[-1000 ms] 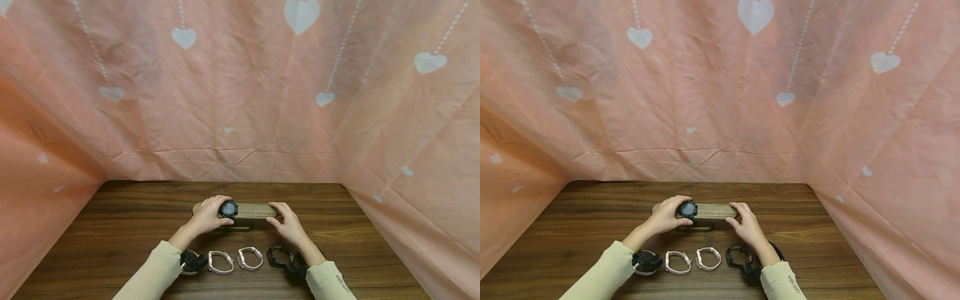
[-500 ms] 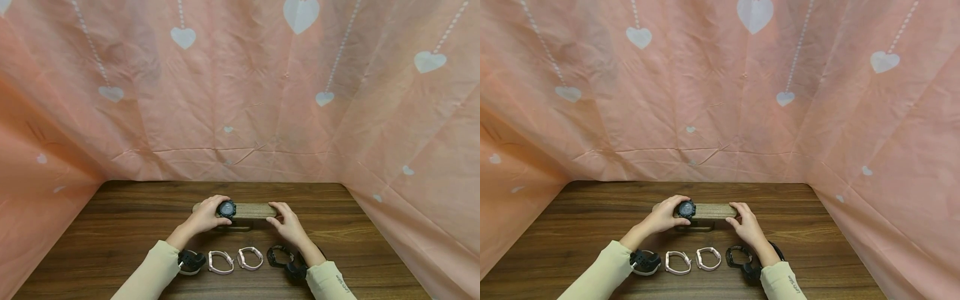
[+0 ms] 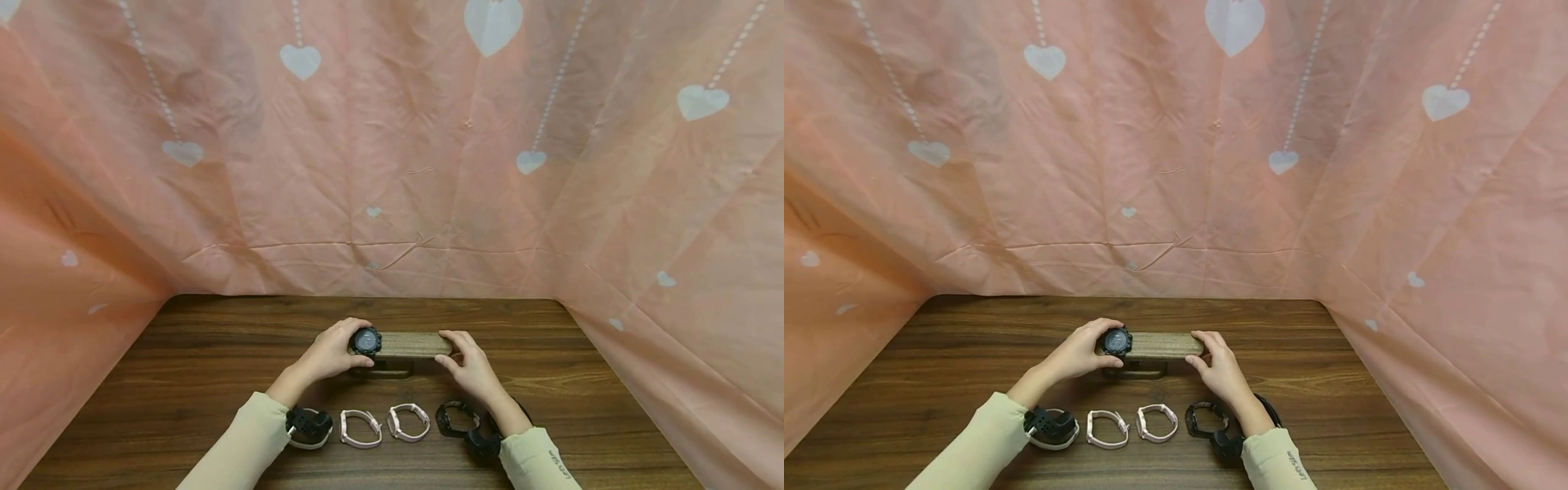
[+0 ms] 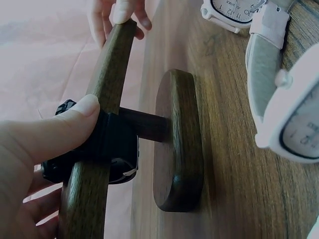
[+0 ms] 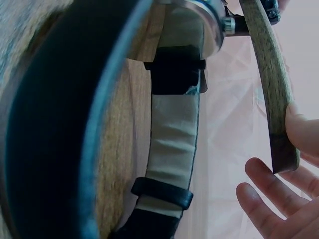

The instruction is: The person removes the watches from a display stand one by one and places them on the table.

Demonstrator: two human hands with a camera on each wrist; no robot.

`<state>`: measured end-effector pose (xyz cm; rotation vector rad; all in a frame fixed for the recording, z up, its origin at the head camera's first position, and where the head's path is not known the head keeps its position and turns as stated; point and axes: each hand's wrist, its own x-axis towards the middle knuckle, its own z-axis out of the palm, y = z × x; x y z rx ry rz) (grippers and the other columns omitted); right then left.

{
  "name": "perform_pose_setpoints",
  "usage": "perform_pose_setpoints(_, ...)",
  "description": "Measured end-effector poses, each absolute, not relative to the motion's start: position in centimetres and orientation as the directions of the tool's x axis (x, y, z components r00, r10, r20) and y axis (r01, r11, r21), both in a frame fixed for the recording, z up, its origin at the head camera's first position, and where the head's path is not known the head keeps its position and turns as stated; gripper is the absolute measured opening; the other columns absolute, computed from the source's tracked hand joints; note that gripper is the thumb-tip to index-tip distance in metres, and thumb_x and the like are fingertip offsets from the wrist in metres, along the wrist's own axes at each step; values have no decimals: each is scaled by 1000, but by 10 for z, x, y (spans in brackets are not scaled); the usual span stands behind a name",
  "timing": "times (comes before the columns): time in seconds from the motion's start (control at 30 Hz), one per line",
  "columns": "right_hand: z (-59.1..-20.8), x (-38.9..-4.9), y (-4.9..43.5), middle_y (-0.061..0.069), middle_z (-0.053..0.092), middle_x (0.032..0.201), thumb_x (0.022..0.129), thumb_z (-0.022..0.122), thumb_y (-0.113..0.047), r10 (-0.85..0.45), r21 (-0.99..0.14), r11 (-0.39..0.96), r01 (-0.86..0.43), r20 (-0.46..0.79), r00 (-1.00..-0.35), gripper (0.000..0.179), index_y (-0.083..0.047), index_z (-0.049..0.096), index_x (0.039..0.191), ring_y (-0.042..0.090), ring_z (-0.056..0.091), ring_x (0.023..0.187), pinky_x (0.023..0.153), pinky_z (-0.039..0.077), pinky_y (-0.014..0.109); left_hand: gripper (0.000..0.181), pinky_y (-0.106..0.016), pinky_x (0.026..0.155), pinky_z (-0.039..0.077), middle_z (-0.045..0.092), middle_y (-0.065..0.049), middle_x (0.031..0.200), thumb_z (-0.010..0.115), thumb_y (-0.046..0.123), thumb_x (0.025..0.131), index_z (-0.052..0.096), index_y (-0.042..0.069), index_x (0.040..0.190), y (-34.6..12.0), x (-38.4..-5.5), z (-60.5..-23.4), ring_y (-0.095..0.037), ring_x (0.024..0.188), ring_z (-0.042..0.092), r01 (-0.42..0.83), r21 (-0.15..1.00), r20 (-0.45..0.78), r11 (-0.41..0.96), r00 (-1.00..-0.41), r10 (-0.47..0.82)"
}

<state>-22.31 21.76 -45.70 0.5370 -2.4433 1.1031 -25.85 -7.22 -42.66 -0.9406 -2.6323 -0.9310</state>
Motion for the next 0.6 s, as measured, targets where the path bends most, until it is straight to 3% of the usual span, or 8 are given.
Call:
perform_pose_setpoints(0.3,-456,-222,218,9,56,111,77,73,-2,-169,-622,613,-486,498,-851,45,0,58,120,19,55,83,71,53,35,64,-42,94,42,58,-6,118,85,26,66,57,9,120,-79,-259,-428,-25,110,52,630,501,378,594,-776,505)
perform_pose_setpoints(0.6,-456,-222,217,9,56,112,78,73,-3,-169,-627,613,-481,491,-855,44,-4,58,120,18,56,83,70,53,32,63,-43,92,43,58,-6,119,84,23,67,57,9,121,-86,-257,-428,-25,110,53,605,527,362,597,-795,486)
